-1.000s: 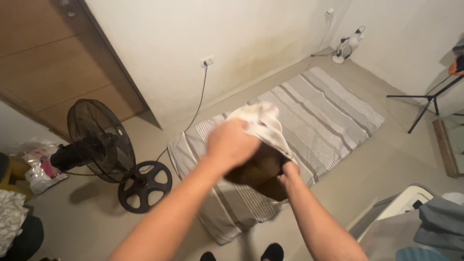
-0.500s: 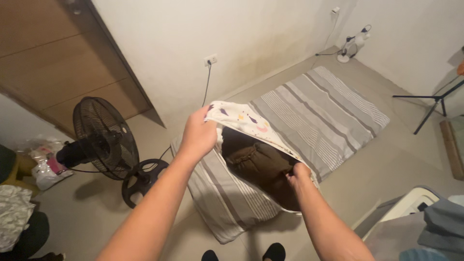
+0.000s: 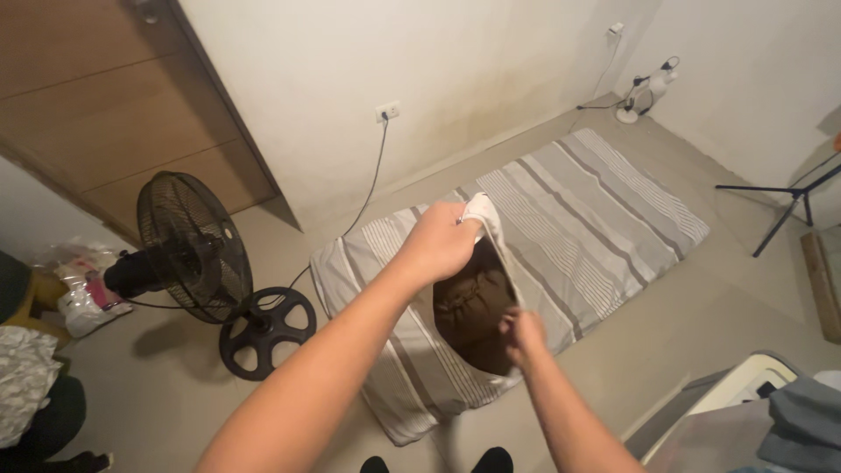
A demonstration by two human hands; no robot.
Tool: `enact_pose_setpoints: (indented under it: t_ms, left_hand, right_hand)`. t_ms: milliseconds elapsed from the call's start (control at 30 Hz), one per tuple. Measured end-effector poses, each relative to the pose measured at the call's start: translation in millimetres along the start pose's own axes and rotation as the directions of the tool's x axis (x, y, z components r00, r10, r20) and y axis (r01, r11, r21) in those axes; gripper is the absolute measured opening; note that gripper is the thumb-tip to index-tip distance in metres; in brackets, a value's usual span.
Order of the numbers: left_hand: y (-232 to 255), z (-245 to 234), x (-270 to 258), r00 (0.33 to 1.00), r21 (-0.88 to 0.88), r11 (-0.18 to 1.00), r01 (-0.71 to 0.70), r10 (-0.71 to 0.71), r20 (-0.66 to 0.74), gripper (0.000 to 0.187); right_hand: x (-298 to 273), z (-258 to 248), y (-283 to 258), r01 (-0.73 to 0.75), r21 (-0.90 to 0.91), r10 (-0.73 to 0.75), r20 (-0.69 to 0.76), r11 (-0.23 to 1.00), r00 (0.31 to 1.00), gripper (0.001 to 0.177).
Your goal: The person spreads a striped sheet over a mattress on the floor, then inserts a cylindrical pillow into a patterned pillowcase and places it on the bed. They then insert a rectangular pillow into a gray pillowcase and place it on the bed.
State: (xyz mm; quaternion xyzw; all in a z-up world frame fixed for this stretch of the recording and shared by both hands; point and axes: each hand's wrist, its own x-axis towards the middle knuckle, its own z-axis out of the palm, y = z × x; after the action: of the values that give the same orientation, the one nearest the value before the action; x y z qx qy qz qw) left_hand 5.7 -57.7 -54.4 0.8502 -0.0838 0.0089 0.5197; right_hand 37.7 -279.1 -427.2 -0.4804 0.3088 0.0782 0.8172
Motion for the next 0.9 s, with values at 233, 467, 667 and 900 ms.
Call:
enact_pose_setpoints:
  t_ms: [233, 467, 667, 900]
  left_hand:
    - [-13.7, 2.2, 0.0, 0.987, 0.013, 0.987, 0.158, -0.158, 0.014, 0.033]
    - [-29.3, 3.8, -31.6, 0.998, 0.098, 0.995, -0.025, 0.031, -0.062, 0.031]
    - [-14.2, -13.0, -54.9, 0.996, 0.265, 0.96, 0.087, -0.075, -0.056, 0.034]
    - [-8.8, -42.2, -82.9, 0.969, 0.174, 0.984, 0.034, 0.01, -0.246, 0.029]
  right_hand:
    - [-169.1, 97.9, -62.2, 0.754, -0.411, -0.313, 0.729, 0.512, 0.609, 0.11]
    - [-177.0, 163.4, -59.0, 0.882, -0.419, -0.446, 0.761, 0.218, 0.471, 0.073]
    - [-99.9, 175.4, -21.7, 0.775, -0.477, -0.39, 0.677, 0.414, 0.625, 0.048]
    - [-130.5, 201.4, -49.1, 0.754, -0.565, -0.535, 0.545, 0.335, 0.645, 0.039]
